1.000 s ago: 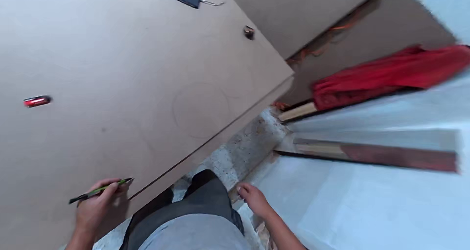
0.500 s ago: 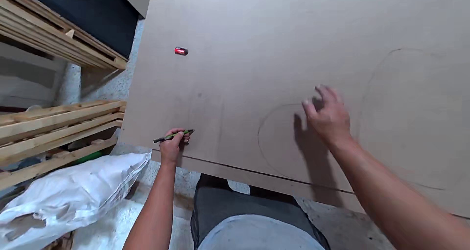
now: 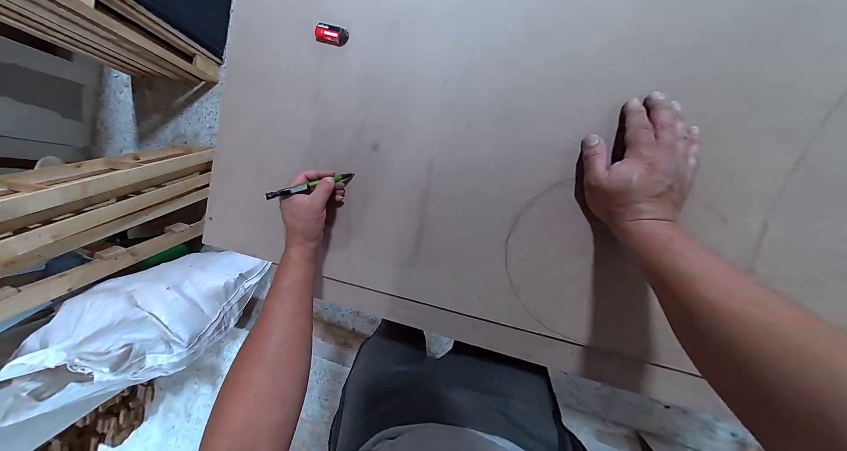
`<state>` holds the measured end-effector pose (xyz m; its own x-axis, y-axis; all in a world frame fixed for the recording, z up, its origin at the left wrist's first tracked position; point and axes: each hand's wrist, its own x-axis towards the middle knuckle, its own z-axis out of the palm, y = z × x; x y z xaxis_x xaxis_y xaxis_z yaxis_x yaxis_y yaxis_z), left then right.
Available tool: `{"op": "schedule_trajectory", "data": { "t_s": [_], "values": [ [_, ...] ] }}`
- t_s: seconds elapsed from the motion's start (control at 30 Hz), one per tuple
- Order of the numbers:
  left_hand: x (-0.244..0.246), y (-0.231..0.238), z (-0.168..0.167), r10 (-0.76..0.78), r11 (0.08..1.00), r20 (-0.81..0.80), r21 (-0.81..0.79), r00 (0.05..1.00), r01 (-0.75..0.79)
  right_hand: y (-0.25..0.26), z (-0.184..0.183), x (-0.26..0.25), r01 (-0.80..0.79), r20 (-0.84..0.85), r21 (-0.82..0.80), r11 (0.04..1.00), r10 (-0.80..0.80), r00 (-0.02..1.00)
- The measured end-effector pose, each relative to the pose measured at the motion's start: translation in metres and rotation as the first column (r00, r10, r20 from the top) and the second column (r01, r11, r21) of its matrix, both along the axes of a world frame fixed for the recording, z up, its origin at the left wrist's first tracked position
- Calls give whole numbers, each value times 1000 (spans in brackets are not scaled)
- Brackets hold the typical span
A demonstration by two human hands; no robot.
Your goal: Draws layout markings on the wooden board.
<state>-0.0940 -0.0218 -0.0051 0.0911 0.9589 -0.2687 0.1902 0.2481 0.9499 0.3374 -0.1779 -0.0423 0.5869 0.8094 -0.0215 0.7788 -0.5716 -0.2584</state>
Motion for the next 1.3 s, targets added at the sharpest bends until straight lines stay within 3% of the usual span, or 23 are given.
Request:
{"op": "schedule_trajectory", "data": {
  "t_s": [0.47,1.3],
  "values": [
    [5,-3,-4,73,996,-11,47,997,-72,-1,-1,0,10,6,21,1000,-11,1000],
    [6,-5,-7,71,995,8,76,997,-72,0,2,-1,20,-16,-2,1000,-20,1000]
  ]
}}
